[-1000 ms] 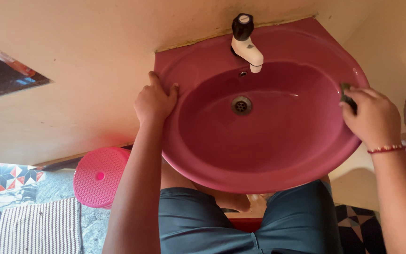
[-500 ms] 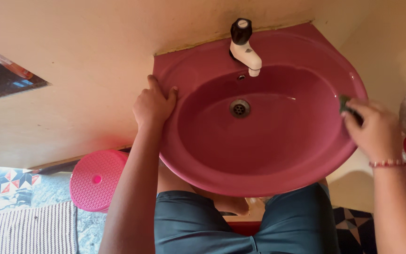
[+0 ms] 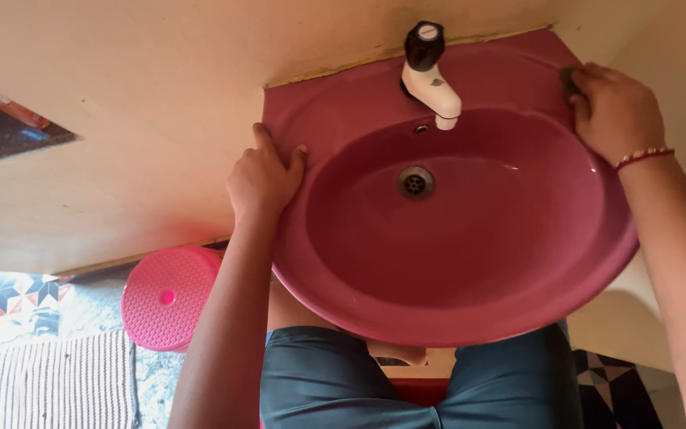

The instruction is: The person cleans a sink and faucet using a scrubbing pad, wiping the interior and exterior surfaces of the basin and the spout by hand.

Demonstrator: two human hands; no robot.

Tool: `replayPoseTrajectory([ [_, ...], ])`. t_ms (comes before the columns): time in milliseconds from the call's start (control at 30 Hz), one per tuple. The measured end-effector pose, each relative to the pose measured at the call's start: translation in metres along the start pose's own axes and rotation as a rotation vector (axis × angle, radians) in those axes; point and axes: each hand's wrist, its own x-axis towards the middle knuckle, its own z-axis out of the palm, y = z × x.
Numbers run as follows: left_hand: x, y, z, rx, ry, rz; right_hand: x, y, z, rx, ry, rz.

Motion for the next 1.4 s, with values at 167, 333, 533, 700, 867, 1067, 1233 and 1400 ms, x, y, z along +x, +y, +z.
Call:
replayPoseTrajectory([
  [167,0.002,-0.002,0.003,-0.012,0.023,0.013,0.036,0.013,0.035,-0.003,0.009,0.001],
  [333,0.008,-0.003,0.008,0.019,0.042,0.004,0.076,0.013,0.059,-0.038,-0.120,0.051],
  [533,0.008,-0.004,0.011,0.024,0.043,-0.001,0.096,-0.007,0.062,0.081,-0.077,-0.003],
  [700,0.007,-0.005,0.012,-0.028,0.049,-0.005,0.097,-0.020,0.071,0.134,-0.075,0.249],
  [867,0.007,-0.004,0.010,0.016,0.084,-0.009,0.099,-0.015,0.082,0.200,0.030,0.379],
  [1067,0.005,-0.006,0.011,-0.067,0.036,-0.027,0.055,0.004,0.069,0.081,-0.101,0.525],
  [1233,0.007,-0.006,0.011,-0.018,0.036,-0.015,-0.006,0.010,0.020,0.095,-0.018,0.257],
  [1400,0.005,-0.007,0.015,-0.018,0.058,-0.009,-0.064,0.009,-0.011,0.063,0.033,0.083],
])
